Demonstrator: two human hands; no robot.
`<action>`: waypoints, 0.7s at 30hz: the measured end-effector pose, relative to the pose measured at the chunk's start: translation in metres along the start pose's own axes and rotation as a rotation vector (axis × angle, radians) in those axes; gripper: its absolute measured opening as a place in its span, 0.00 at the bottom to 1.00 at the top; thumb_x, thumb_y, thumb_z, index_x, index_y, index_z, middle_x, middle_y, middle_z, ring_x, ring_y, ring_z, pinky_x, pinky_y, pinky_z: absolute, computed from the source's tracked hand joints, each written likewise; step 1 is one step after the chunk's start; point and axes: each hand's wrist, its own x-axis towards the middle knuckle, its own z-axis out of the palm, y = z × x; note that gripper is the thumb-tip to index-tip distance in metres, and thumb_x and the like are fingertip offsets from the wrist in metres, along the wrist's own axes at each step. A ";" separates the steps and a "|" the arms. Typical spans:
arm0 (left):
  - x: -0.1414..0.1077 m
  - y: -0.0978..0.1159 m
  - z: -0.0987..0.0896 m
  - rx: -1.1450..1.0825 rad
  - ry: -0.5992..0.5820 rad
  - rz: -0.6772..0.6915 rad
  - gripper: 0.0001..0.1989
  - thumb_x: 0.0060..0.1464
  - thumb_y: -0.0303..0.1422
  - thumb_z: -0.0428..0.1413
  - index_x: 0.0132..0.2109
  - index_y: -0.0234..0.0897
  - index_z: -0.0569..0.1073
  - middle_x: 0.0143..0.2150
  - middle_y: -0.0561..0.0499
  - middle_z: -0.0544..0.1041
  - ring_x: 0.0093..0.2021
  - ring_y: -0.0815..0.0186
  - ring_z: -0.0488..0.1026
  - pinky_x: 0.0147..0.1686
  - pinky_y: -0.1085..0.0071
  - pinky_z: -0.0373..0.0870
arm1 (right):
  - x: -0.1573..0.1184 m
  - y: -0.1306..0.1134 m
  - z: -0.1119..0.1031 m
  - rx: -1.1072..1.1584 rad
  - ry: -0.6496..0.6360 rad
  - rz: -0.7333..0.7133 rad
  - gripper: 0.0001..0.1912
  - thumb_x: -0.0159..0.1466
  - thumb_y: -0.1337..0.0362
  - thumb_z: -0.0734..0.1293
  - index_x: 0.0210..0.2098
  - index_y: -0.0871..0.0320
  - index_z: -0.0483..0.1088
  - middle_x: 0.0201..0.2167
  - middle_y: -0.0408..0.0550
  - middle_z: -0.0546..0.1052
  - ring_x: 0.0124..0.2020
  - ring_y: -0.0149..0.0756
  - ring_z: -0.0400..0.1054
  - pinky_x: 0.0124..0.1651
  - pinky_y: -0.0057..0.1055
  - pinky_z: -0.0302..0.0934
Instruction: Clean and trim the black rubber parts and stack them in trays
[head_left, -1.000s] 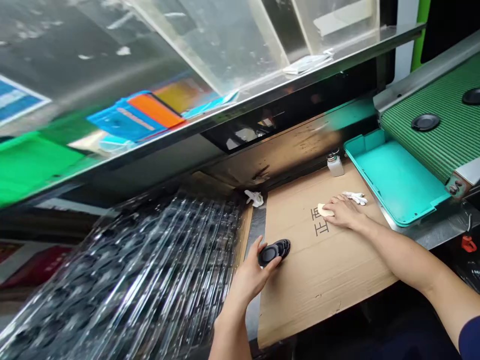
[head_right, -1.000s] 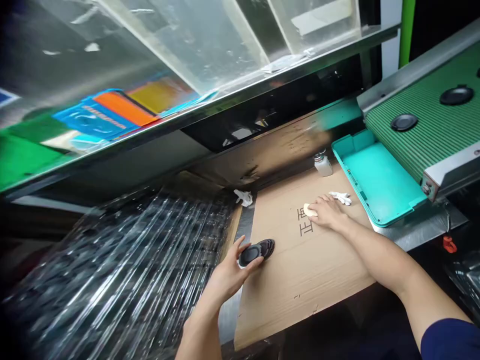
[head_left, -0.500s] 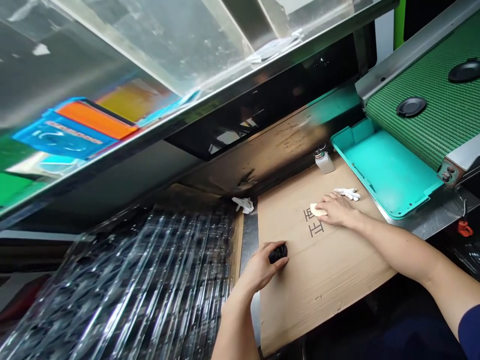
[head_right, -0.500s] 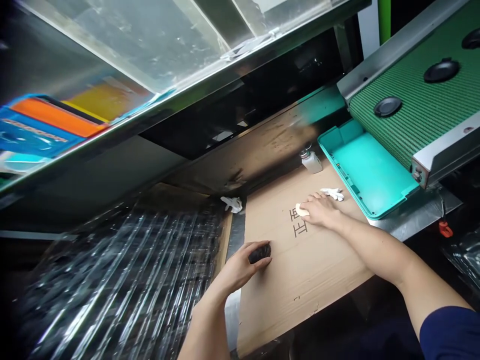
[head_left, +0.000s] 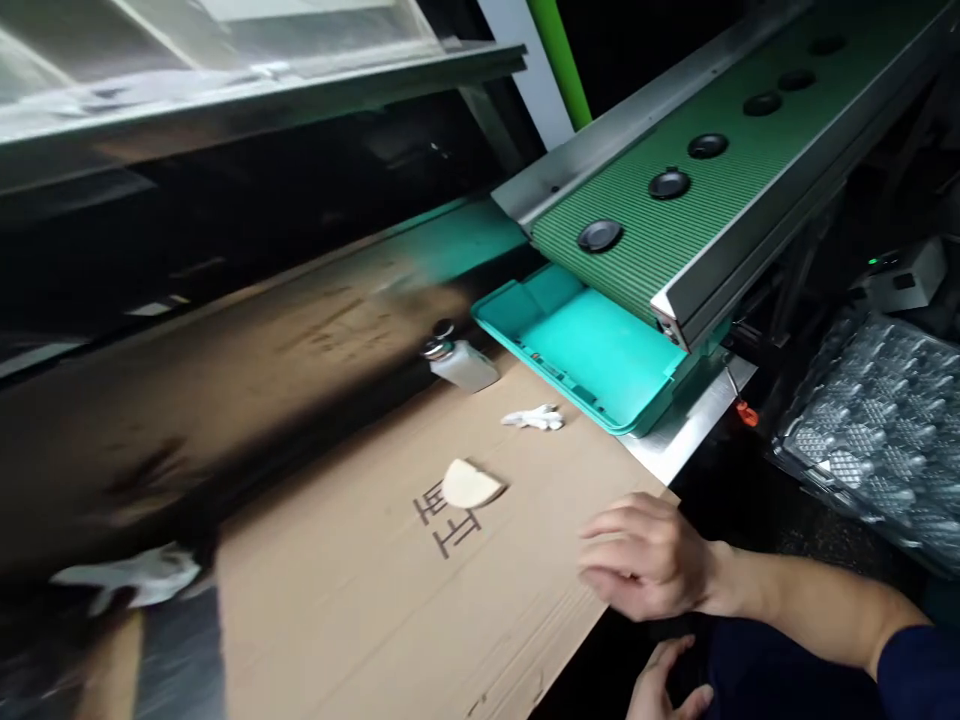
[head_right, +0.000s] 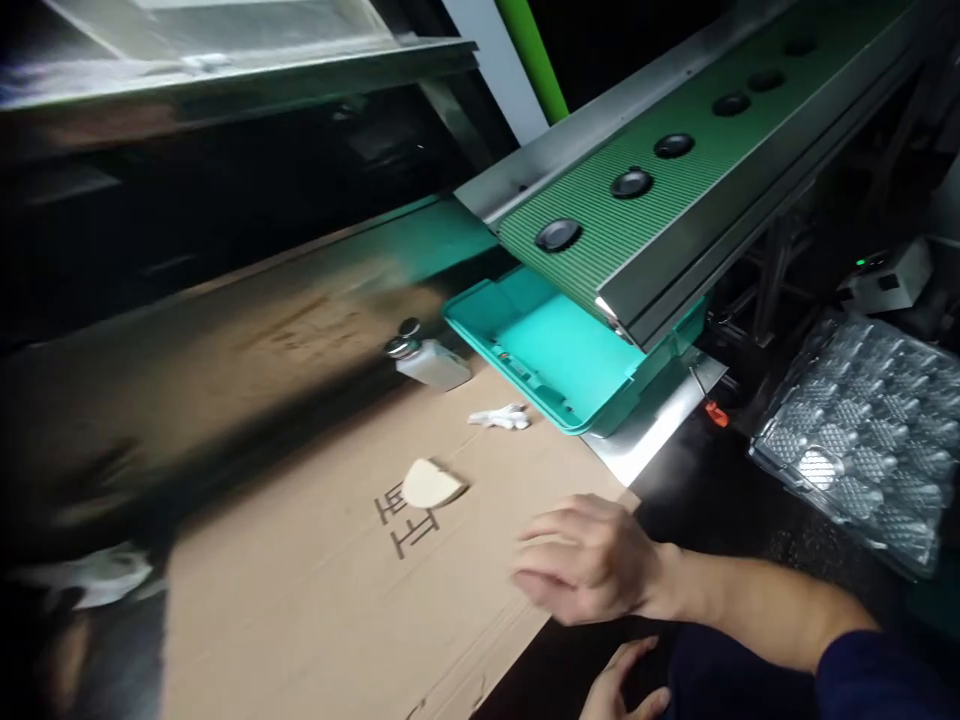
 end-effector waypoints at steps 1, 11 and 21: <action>0.012 -0.006 0.015 0.010 0.001 -0.022 0.31 0.45 0.49 0.65 0.54 0.38 0.79 0.54 0.35 0.78 0.57 0.45 0.74 0.60 0.53 0.68 | -0.025 0.005 -0.014 0.001 0.090 0.125 0.07 0.68 0.64 0.65 0.44 0.52 0.74 0.44 0.48 0.79 0.46 0.36 0.72 0.52 0.34 0.69; 0.017 0.000 0.038 -0.137 -0.012 -0.148 0.35 0.36 0.50 0.71 0.53 0.41 0.78 0.53 0.41 0.78 0.57 0.47 0.73 0.60 0.58 0.66 | -0.128 0.163 -0.068 -0.203 0.474 0.930 0.31 0.61 0.54 0.69 0.59 0.62 0.66 0.53 0.60 0.76 0.54 0.45 0.70 0.56 0.41 0.66; 0.029 -0.039 0.038 -0.950 0.156 -0.338 0.34 0.51 0.50 0.64 0.62 0.41 0.71 0.47 0.42 0.79 0.42 0.59 0.78 0.41 0.64 0.75 | -0.103 0.130 -0.091 -0.125 0.575 0.874 0.28 0.63 0.45 0.66 0.49 0.63 0.75 0.44 0.57 0.81 0.43 0.44 0.77 0.50 0.38 0.70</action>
